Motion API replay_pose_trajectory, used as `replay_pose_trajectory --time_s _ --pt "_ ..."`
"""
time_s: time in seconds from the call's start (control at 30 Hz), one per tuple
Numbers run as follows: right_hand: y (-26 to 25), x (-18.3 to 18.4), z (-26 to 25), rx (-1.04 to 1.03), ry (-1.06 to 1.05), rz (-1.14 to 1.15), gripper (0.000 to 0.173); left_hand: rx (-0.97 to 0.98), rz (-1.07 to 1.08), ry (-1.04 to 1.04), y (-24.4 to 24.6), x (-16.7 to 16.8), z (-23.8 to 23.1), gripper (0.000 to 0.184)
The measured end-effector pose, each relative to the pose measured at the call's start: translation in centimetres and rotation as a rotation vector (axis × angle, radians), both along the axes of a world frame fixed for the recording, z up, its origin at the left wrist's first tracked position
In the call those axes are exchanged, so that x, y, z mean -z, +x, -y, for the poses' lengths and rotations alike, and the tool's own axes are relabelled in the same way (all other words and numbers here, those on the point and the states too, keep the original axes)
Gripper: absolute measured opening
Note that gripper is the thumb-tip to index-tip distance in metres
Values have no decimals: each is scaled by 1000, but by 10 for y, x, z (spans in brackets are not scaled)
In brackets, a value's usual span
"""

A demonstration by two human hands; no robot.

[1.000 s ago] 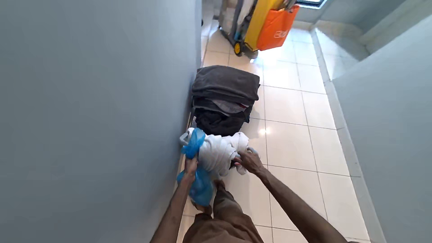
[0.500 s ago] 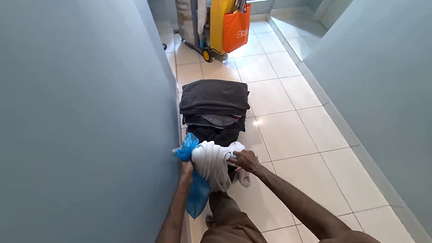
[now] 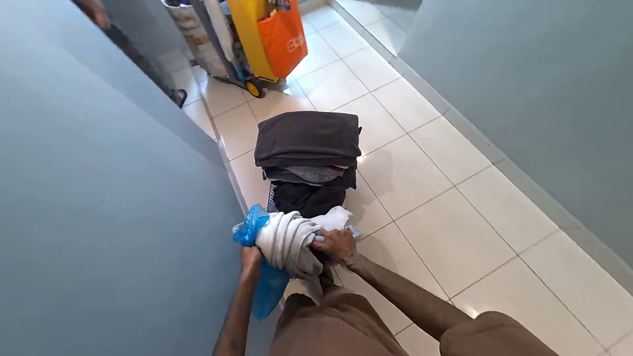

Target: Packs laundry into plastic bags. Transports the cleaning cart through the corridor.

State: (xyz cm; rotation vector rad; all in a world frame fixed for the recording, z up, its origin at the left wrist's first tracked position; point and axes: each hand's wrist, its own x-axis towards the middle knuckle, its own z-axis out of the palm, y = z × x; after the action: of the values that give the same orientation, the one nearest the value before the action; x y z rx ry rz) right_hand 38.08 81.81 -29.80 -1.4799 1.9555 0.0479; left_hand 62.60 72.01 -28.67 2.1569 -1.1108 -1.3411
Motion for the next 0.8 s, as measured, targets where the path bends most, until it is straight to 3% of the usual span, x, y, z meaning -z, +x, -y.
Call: replay_pose_trajectory --time_s 0.27,0.43,0.8 --pt "-41 -6 90 233 16 71 85 287 137 -35 -71 4 144 37" --pt "-74 -5 148 380 5 66 86 495 55 -77 -127 2 239 32" --pt "-167 8 277 757 86 -32 78 930 -3 -64 -312 15 429 31"
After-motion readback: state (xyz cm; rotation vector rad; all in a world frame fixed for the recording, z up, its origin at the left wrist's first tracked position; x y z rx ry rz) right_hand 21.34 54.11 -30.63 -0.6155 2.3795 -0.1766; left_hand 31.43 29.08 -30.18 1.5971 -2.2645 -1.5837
